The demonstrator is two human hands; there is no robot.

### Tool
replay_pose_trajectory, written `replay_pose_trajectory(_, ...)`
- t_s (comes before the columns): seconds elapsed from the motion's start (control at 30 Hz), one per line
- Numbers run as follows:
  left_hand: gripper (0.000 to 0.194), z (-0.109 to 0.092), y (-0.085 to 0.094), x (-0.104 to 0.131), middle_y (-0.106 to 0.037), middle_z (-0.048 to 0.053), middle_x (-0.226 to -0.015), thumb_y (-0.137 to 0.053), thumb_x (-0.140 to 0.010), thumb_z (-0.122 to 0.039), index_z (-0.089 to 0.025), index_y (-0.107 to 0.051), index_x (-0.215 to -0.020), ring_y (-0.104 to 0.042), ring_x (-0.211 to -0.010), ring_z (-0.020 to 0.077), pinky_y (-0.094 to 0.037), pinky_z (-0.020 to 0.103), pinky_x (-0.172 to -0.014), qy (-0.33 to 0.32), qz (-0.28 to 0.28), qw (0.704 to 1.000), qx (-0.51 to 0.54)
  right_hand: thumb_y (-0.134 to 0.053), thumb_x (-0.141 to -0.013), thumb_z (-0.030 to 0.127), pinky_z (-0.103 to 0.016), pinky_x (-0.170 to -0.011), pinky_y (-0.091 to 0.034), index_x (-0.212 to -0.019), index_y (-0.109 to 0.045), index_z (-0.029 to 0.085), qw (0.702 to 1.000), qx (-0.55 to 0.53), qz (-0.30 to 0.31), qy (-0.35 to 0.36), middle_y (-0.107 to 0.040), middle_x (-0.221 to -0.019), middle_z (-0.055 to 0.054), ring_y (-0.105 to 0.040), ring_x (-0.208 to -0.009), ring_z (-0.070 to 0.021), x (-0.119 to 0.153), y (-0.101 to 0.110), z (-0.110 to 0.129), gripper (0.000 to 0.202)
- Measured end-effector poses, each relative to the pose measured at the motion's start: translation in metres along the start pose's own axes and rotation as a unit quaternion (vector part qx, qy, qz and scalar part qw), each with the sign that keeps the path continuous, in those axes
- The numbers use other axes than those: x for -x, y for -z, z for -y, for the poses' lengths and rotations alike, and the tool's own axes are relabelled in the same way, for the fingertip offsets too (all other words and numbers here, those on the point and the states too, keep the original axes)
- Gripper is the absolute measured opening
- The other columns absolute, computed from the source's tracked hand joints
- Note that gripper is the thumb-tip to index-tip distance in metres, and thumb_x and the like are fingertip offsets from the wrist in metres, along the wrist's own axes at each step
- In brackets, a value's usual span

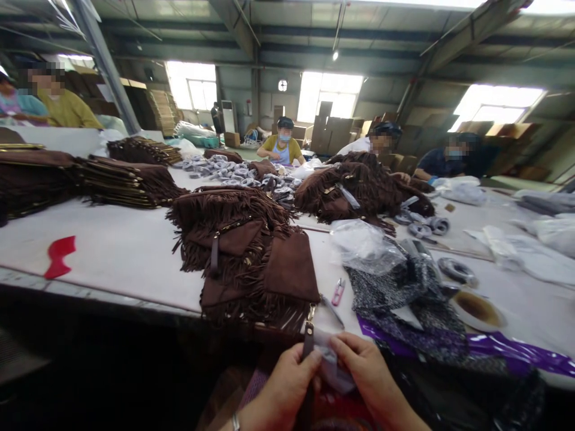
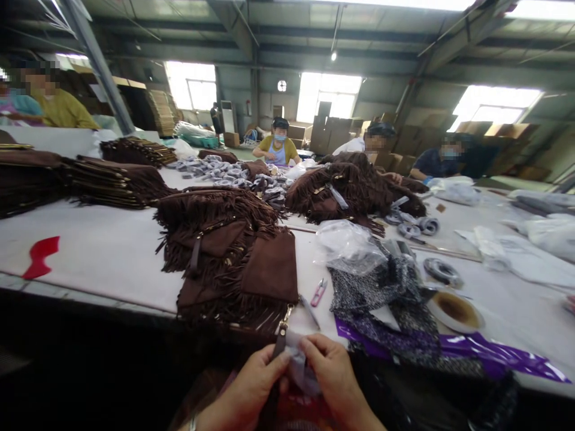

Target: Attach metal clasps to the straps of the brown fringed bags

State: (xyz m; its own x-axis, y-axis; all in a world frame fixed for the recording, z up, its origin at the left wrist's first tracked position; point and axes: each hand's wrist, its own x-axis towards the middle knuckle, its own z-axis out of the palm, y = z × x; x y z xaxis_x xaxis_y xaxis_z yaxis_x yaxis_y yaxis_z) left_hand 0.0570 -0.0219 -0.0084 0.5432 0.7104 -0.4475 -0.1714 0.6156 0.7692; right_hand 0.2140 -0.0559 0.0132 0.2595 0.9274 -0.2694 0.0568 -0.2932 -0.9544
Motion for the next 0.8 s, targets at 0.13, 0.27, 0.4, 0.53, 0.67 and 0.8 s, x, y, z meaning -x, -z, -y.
replay_pose_trajectory(0.13, 0.044, -0.004, 0.01, 0.013, -0.066, 0.004, -0.067, -0.069, -0.076, -0.051, -0.012, -0.068, -0.098, -0.055, -0.055, 0.0139, -0.038, 0.023, -0.054, 0.033, 0.001, 0.995, -0.099, -0.068, -0.078, 0.058, -0.026, -0.059, -0.04, -0.069, -0.07, 0.016, 0.996, 0.069, -0.018, 0.055, -0.061, -0.066, -0.001, -0.052, -0.065, -0.0172, 0.0, 0.012, -0.005, 0.043)
replay_pose_trajectory(0.27, 0.024, -0.015, 0.027, 0.027, -0.07, 0.005, -0.078, -0.07, -0.076, -0.035, -0.013, -0.075, -0.084, -0.057, -0.065, 0.0149, -0.039, 0.023, -0.06, 0.027, 0.049, 0.983, -0.176, -0.067, -0.08, 0.052, -0.027, -0.061, -0.043, -0.064, -0.067, 0.018, 0.987, 0.143, -0.029, 0.07, -0.064, -0.066, -0.002, -0.056, -0.067, -0.0192, 0.009, 0.02, -0.011, 0.038)
replay_pose_trajectory(0.4, 0.031, -0.035, 0.035, 0.025, -0.063, 0.002, -0.063, -0.078, -0.07, -0.039, -0.011, -0.074, -0.081, -0.05, -0.054, 0.0108, -0.036, 0.022, -0.054, 0.033, 0.067, 0.99, -0.117, -0.066, -0.078, 0.045, -0.027, -0.058, -0.041, -0.061, -0.064, 0.019, 0.985, 0.156, -0.029, 0.069, -0.063, -0.062, -0.001, -0.055, -0.063, -0.0185, 0.02, 0.015, -0.013, 0.032)
replay_pose_trajectory(0.53, 0.041, -0.051, 0.022, 0.014, -0.06, 0.001, -0.064, -0.084, -0.063, -0.043, -0.01, -0.071, -0.083, -0.05, -0.054, 0.0092, -0.041, 0.022, -0.053, -0.005, 0.015, 1.0, -0.009, -0.066, -0.076, 0.039, -0.026, -0.057, -0.04, -0.057, -0.06, 0.019, 0.984, 0.163, -0.017, 0.07, -0.06, -0.059, 0.0, -0.053, -0.06, -0.0169, 0.028, 0.007, -0.011, 0.029)
replay_pose_trajectory(0.67, 0.044, -0.053, 0.004, 0.007, -0.058, 0.0, -0.062, -0.088, -0.057, -0.045, -0.01, -0.07, -0.077, -0.053, -0.058, 0.0104, -0.049, 0.024, -0.058, -0.028, -0.034, 0.999, -0.016, -0.064, -0.075, 0.036, -0.026, -0.056, -0.04, -0.057, -0.061, 0.018, 0.986, 0.154, -0.012, 0.065, -0.06, -0.06, 0.0, -0.053, -0.06, -0.0168, 0.034, 0.009, -0.01, 0.026)
replay_pose_trajectory(0.8, 0.047, -0.045, -0.001, 0.004, -0.061, 0.001, -0.063, -0.088, -0.055, -0.047, -0.01, -0.072, -0.078, -0.056, -0.057, 0.0112, -0.051, 0.025, -0.059, -0.04, -0.049, 0.998, -0.03, -0.065, -0.077, 0.038, -0.027, -0.059, -0.042, -0.061, -0.066, 0.018, 0.989, 0.138, 0.005, 0.047, -0.063, -0.064, -0.002, -0.056, -0.065, -0.0187, 0.036, 0.015, -0.014, 0.026)
